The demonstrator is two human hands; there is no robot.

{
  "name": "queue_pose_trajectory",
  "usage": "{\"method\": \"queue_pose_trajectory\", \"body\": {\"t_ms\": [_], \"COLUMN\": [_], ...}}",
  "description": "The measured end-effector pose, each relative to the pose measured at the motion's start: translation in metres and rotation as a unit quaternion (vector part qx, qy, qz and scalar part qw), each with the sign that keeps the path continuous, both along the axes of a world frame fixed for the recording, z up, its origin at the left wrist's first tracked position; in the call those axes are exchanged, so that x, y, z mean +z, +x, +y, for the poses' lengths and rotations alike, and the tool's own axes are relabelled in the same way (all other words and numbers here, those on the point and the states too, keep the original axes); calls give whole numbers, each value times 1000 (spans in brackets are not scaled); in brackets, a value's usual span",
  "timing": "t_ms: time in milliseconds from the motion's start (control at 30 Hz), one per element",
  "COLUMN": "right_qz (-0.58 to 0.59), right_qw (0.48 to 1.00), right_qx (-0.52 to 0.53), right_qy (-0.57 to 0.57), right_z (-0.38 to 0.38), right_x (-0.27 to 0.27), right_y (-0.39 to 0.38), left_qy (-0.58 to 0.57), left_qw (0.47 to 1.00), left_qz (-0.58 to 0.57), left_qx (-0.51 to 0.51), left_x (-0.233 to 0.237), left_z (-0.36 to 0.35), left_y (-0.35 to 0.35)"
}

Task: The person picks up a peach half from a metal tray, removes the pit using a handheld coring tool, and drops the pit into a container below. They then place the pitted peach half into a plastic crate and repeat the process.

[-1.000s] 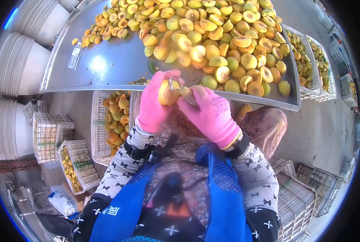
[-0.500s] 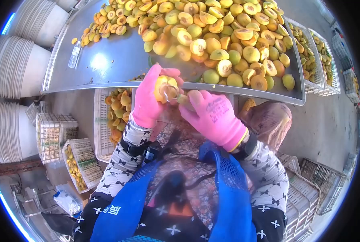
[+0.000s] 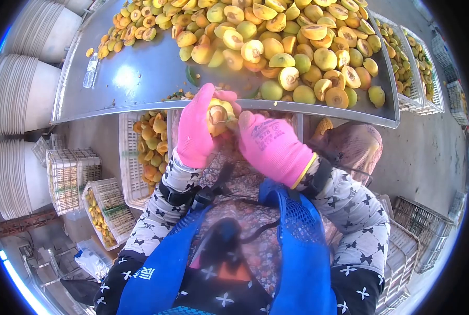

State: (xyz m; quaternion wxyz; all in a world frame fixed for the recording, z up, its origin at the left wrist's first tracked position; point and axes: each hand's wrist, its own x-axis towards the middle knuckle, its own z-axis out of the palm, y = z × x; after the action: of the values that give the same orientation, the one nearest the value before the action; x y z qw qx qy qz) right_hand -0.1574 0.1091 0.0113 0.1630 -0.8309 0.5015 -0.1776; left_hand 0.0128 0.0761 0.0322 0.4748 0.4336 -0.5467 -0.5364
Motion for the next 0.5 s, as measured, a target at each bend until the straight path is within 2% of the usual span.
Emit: {"method": "queue_pose_trajectory", "body": {"t_ms": [33, 133, 167, 267, 333, 367, 433, 500], "right_qz": [-45, -68, -50, -77, -79, -80, -65, -50], "right_qw": [999, 997, 997, 996, 996, 996, 997, 998], "right_qx": [-3, -16, -25, -37, -36, -37, -45, -36], "right_qy": [16, 24, 50, -3, -15, -20, 4, 15], "right_z": [1, 6, 6, 6, 4, 3, 5, 6], "right_x": [-4, -11, -9, -12, -12, -12, -9, 0], "right_y": [2, 9, 10, 11, 12, 13, 13, 12], "left_qy": [13, 71, 74, 81, 21, -39, -54, 6], "left_qw": [1000, 993, 994, 993, 999, 999, 998, 999], "left_qz": [15, 71, 65, 89, 49, -6, -21, 37], "left_qx": [12, 57, 51, 17, 12, 15, 27, 36], "left_x": [-3, -14, -12, -9, -9, -10, -5, 2], "left_z": [-1, 3, 5, 8, 6, 5, 7, 8], "left_y": [-2, -7, -5, 0, 2, 1, -2, -5]}}
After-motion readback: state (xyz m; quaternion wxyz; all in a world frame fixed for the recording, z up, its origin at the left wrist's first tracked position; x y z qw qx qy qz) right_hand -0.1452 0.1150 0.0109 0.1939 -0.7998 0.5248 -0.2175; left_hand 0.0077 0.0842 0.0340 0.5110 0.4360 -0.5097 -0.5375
